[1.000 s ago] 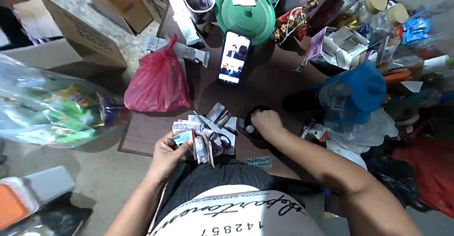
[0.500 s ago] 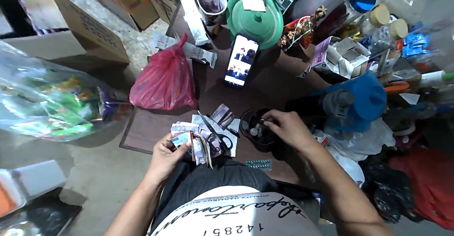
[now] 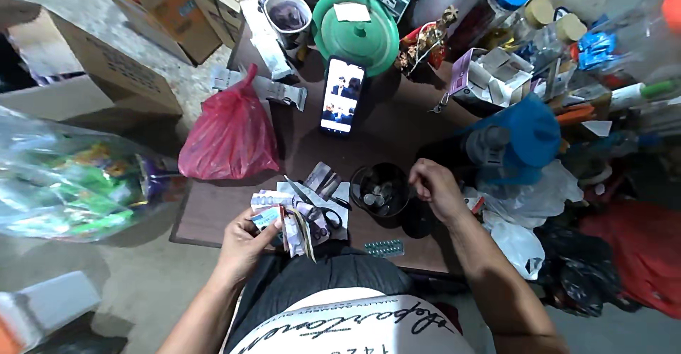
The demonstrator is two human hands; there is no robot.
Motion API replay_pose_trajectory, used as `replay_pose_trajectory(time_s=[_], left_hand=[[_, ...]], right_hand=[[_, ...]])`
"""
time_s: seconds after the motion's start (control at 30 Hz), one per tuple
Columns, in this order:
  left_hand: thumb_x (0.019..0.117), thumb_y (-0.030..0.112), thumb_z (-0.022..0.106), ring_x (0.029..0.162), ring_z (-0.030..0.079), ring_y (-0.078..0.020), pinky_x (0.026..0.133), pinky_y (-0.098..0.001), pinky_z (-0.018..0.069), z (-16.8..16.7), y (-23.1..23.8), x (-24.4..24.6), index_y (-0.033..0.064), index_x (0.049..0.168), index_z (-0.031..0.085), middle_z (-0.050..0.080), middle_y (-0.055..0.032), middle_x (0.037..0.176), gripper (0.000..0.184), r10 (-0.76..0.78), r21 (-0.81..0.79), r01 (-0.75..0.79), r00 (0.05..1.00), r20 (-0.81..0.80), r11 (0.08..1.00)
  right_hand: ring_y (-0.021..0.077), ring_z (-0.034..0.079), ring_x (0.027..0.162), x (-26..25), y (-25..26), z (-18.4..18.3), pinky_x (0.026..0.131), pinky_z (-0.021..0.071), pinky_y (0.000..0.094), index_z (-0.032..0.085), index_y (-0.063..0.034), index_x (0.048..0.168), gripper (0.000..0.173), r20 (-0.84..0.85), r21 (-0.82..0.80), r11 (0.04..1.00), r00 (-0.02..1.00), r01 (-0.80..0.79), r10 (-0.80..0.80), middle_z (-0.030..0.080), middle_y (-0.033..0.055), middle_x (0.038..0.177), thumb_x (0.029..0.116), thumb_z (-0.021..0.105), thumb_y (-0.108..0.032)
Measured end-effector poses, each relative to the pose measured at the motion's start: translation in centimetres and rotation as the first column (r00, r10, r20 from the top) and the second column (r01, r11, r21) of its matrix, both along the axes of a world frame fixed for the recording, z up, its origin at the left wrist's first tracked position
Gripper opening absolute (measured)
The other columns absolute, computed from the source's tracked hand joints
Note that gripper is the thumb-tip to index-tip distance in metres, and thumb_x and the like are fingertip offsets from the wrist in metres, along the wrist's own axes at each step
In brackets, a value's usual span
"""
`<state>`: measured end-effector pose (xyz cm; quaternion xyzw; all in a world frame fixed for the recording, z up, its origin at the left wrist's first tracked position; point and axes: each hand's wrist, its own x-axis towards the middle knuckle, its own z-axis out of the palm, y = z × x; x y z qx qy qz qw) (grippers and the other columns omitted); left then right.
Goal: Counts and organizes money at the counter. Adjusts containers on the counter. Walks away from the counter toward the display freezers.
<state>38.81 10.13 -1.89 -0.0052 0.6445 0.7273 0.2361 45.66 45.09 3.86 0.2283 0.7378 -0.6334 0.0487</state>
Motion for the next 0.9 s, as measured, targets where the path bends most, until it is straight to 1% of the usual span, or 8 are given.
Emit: replay_pose_trajectory(time_s=[0.03, 0.1, 0.17, 0.27, 0.47, 0.73, 0.8, 0.9], left_hand=[[0.0832, 0.011, 0.074, 0.084, 0.072, -0.0009, 0.077, -0.0209, 0.0609, 0.0, 0.0, 0.0, 0.0194, 0.105, 0.07, 0.077, 0.0112, 0.093, 0.024, 0.002, 0.002, -0.002, 1.0, -0.002, 1.0], [0.0831, 0.012, 0.075, 0.083, 0.072, -0.001, 0.077, -0.0209, 0.0607, 0.0, -0.1, 0.0, 0.0195, 0.105, 0.071, 0.077, 0.0108, 0.094, 0.024, 0.01, 0.009, -0.01, 1.0, -0.005, 1.0], [0.082, 0.008, 0.073, 0.083, 0.072, -0.0012, 0.076, -0.0207, 0.0608, 0.1, -0.2, 0.0, 0.0184, 0.105, 0.07, 0.077, 0.0104, 0.093, 0.026, 0.019, 0.004, -0.019, 1.0, -0.002, 1.0], [0.0818, 0.007, 0.073, 0.084, 0.072, -0.001, 0.077, -0.0202, 0.0606, 0.5, -0.1, -0.1, 0.0183, 0.105, 0.069, 0.077, 0.0108, 0.094, 0.026, 0.034, 0.009, -0.034, 0.999, -0.018, 0.999], [0.0835, 0.011, 0.075, 0.085, 0.072, -0.0012, 0.077, -0.0203, 0.0607, 0.4, -0.2, 0.0, 0.0194, 0.107, 0.07, 0.077, 0.0109, 0.095, 0.025, 0.067, 0.027, -0.067, 0.997, -0.028, 0.997], [0.0831, 0.011, 0.075, 0.084, 0.072, -0.0011, 0.076, -0.0202, 0.0607, 0.3, 0.0, 0.3, 0.0185, 0.107, 0.07, 0.077, 0.0108, 0.093, 0.025, 0.047, 0.008, -0.047, 0.999, -0.003, 0.999], [0.083, 0.01, 0.074, 0.084, 0.072, -0.0009, 0.076, -0.0201, 0.0607, 0.5, -0.2, 0.3, 0.0189, 0.106, 0.069, 0.077, 0.0113, 0.094, 0.025, 0.043, -0.003, -0.043, 0.999, -0.011, 0.999], [0.0839, 0.011, 0.074, 0.085, 0.071, -0.0005, 0.077, -0.0205, 0.0606, 0.6, -0.8, 0.2, 0.0202, 0.107, 0.069, 0.076, 0.0124, 0.095, 0.025, 0.053, -0.007, -0.053, 0.998, -0.023, 0.999]], right_hand=[[0.0086, 0.053, 0.057, -0.5, -0.7, 0.3, 0.055, 0.0479, 0.0269, 0.068, -0.0041, 0.095, 0.026, 0.048, 0.275, 0.953, 0.991, -0.13, 0.122, 0.061, 0.0022, 0.073, 0.1066, 0.049, -0.017], [0.026, 0.072, 0.077, -1.8, -2.5, -0.2, 0.07, 0.0597, 0.0471, 0.077, -0.0056, 0.107, 0.02, 0.224, 0.652, 0.64, 0.91, -0.407, 0.35, 0.075, 0.0109, 0.093, 0.102, 0.061, -0.017], [0.04, 0.071, 0.087, -3.1, -4.3, -1.0, 0.072, 0.0573, 0.0571, 0.071, -0.0004, 0.114, 0.02, 0.488, 0.674, 0.323, 0.728, -0.665, 0.481, 0.07, 0.0207, 0.111, 0.1006, 0.056, -0.003], [0.0448, 0.069, 0.096, -5.3, -5.7, -2.3, 0.076, 0.0554, 0.0574, 0.069, 0.0087, 0.107, 0.02, 0.683, 0.532, 0.132, 0.516, -0.837, 0.517, 0.068, 0.0273, 0.108, 0.0992, 0.05, 0.007], [0.0481, 0.066, 0.109, -6.6, -5.7, -2.9, 0.087, 0.0523, 0.0611, 0.065, 0.0138, 0.111, 0.027, 0.741, 0.428, 0.091, 0.406, -0.899, 0.534, 0.067, 0.0315, 0.113, 0.1036, 0.041, 0.005], [0.0453, 0.069, 0.102, -6.0, -5.5, -2.7, 0.081, 0.0545, 0.059, 0.068, 0.0106, 0.106, 0.023, 0.711, 0.482, 0.122, 0.469, -0.868, 0.524, 0.07, 0.0283, 0.106, 0.1022, 0.046, 0.005], [0.0441, 0.069, 0.101, -5.4, -4.9, -1.9, 0.082, 0.0551, 0.0582, 0.067, 0.0077, 0.111, 0.02, 0.677, 0.511, 0.223, 0.549, -0.83, 0.491, 0.068, 0.0267, 0.111, 0.1017, 0.05, 0.002], [0.032, 0.071, 0.097, -3.7, -2.5, -0.6, 0.087, 0.0573, 0.0509, 0.072, 0.0008, 0.112, 0.02, 0.406, 0.552, 0.604, 0.818, -0.575, 0.407, 0.072, 0.0178, 0.108, 0.097, 0.061, -0.008]])
